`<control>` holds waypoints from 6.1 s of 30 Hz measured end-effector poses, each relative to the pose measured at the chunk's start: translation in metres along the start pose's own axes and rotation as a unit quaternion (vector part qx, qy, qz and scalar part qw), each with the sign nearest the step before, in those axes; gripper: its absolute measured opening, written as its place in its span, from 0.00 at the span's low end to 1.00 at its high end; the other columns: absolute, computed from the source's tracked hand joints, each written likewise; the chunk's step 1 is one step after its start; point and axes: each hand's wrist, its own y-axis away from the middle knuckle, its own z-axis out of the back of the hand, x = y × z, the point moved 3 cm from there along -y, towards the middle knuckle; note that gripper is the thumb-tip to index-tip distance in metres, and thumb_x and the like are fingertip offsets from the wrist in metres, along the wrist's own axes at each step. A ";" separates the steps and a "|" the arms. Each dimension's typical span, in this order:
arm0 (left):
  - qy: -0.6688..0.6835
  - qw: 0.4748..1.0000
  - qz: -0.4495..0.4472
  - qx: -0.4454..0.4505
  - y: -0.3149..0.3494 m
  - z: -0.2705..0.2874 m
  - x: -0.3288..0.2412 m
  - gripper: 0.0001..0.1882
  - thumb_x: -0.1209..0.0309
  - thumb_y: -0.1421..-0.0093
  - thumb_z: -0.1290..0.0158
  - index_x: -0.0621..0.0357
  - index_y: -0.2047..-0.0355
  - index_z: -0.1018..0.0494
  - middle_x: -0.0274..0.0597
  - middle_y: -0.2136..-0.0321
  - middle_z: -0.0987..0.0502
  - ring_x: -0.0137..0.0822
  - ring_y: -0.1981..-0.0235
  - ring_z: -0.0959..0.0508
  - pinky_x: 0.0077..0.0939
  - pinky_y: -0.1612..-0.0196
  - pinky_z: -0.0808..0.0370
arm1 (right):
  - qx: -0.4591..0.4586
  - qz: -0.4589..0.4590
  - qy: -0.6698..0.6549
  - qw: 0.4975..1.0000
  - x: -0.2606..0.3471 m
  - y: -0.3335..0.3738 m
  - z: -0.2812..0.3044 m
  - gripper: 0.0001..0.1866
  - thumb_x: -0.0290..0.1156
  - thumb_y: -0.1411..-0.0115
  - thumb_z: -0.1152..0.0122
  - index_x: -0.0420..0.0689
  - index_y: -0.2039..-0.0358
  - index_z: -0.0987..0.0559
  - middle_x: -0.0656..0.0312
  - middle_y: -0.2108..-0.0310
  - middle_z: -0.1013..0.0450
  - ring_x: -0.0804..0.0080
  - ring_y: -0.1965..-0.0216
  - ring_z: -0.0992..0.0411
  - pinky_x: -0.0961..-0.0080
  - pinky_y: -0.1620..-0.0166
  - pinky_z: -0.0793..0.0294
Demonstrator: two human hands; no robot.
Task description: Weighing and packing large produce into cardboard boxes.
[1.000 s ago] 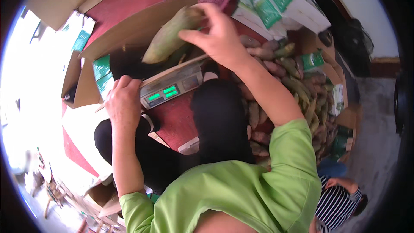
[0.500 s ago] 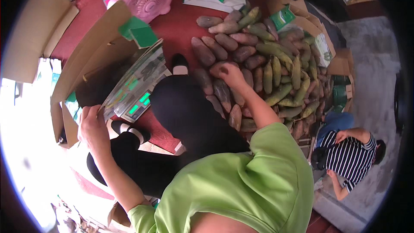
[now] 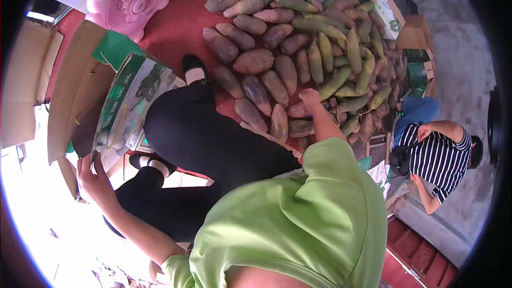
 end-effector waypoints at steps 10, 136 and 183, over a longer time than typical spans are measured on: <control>-0.061 0.998 0.013 -0.027 0.012 0.024 0.005 0.06 0.73 0.45 0.45 0.61 0.68 0.26 0.42 0.73 0.27 0.41 0.71 0.25 0.32 0.69 0.30 | -0.111 -0.414 -0.469 0.772 -0.023 0.025 -0.008 0.11 0.31 0.52 0.36 0.45 0.70 0.28 0.62 0.77 0.34 0.68 0.77 0.36 0.60 0.73 0.35; 0.000 0.997 -0.034 -0.070 0.015 0.007 0.023 0.09 0.72 0.43 0.47 0.62 0.63 0.25 0.42 0.71 0.25 0.40 0.69 0.24 0.33 0.66 0.28 | -0.077 -0.161 0.007 0.984 -0.074 0.106 0.119 0.19 0.41 0.53 0.38 0.43 0.63 0.21 0.49 0.65 0.25 0.50 0.60 0.27 0.62 0.57 0.29; 0.055 0.998 0.038 -0.014 0.015 0.032 -0.008 0.06 0.71 0.49 0.45 0.53 0.69 0.25 0.35 0.75 0.28 0.38 0.69 0.26 0.33 0.64 0.31 | -0.051 0.465 -0.463 0.753 0.491 0.115 0.278 0.28 0.19 0.43 0.49 0.31 0.42 0.42 0.51 0.42 0.42 0.64 0.42 0.42 0.67 0.39 0.46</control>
